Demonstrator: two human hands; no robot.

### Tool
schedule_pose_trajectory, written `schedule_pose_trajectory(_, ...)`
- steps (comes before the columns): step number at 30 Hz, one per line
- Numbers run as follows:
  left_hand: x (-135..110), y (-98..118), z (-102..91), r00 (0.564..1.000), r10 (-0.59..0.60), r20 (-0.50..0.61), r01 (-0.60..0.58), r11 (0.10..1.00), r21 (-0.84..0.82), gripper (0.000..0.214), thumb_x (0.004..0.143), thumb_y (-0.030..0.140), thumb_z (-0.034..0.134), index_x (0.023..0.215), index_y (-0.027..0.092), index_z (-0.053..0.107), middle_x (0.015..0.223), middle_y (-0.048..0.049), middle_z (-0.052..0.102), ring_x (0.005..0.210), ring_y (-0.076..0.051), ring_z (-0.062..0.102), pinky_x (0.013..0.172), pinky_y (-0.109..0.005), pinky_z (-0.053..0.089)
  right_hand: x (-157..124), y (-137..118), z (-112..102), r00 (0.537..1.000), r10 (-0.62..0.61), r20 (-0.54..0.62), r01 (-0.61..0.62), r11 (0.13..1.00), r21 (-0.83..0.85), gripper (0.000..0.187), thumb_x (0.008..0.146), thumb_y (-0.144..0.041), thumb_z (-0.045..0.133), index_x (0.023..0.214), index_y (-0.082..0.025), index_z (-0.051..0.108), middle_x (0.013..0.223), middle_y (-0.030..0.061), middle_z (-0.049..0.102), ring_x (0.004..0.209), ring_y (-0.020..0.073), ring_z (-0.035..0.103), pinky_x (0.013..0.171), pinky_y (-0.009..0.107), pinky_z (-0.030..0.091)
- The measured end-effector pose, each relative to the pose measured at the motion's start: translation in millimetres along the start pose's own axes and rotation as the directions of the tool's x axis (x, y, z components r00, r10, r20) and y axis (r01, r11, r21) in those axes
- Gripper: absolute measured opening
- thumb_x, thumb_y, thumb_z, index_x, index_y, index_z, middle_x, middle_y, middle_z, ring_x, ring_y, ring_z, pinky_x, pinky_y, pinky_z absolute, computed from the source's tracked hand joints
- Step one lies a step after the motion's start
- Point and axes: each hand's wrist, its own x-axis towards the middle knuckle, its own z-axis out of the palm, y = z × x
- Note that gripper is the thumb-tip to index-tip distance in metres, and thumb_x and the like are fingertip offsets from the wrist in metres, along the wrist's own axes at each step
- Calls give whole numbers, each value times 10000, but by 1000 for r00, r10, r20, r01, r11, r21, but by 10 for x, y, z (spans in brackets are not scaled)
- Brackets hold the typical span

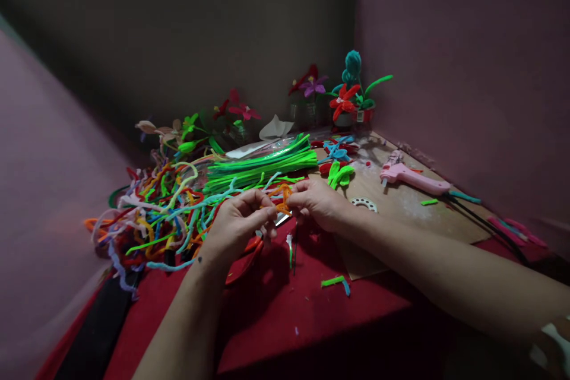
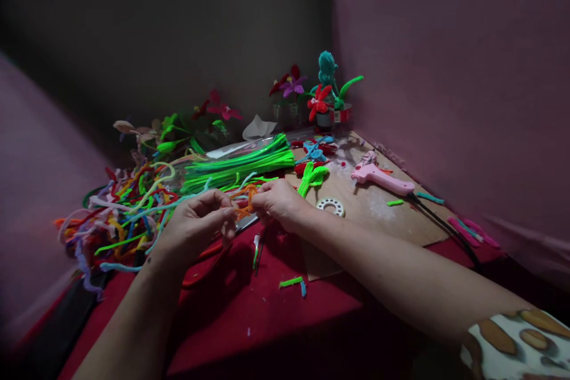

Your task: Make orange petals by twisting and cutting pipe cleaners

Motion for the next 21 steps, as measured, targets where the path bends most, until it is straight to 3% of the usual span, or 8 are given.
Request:
schedule_pose_trajectory(3, 7, 19, 58, 992, 53, -116, -41, 993, 112, 135, 730, 226, 626, 703, 153, 516, 517, 9, 621, 398, -107, 546, 406, -204, 432, -7, -7, 10, 1000, 10, 4, -11, 1000, 11, 116, 540, -88, 528, 486, -156, 452, 368, -52, 432, 315, 60, 365, 329, 192, 280)
schedule_pose_trajectory(9, 5, -50, 142, 964, 160, -211, -108, 965, 241, 96, 732, 211, 589, 705, 173, 505, 534, 30, 619, 396, -108, 546, 413, -217, 441, 7, 45, 23, 998, 32, -46, -32, 999, 2, 120, 525, -106, 547, 489, -165, 448, 366, -56, 442, 293, 70, 378, 307, 198, 292)
schedule_pose_trajectory(17, -30, -53, 148, 949, 248, -196, -163, 915, 368, 48, 751, 198, 549, 723, 190, 510, 552, 36, 600, 442, -104, 552, 449, -214, 444, -79, -43, 41, 996, 74, -40, -80, 979, -187, 86, 550, -128, 524, 487, -164, 478, 309, -58, 402, 253, 71, 343, 262, 194, 204)
schedule_pose_trajectory(21, -35, -72, 132, 950, 274, -150, -183, 877, 444, 51, 755, 199, 539, 714, 195, 508, 557, 33, 589, 468, -105, 552, 480, -216, 439, -62, -31, 41, 997, 68, -41, -75, 982, -176, 111, 528, -107, 519, 458, -168, 458, 304, -56, 403, 255, 64, 330, 263, 196, 212)
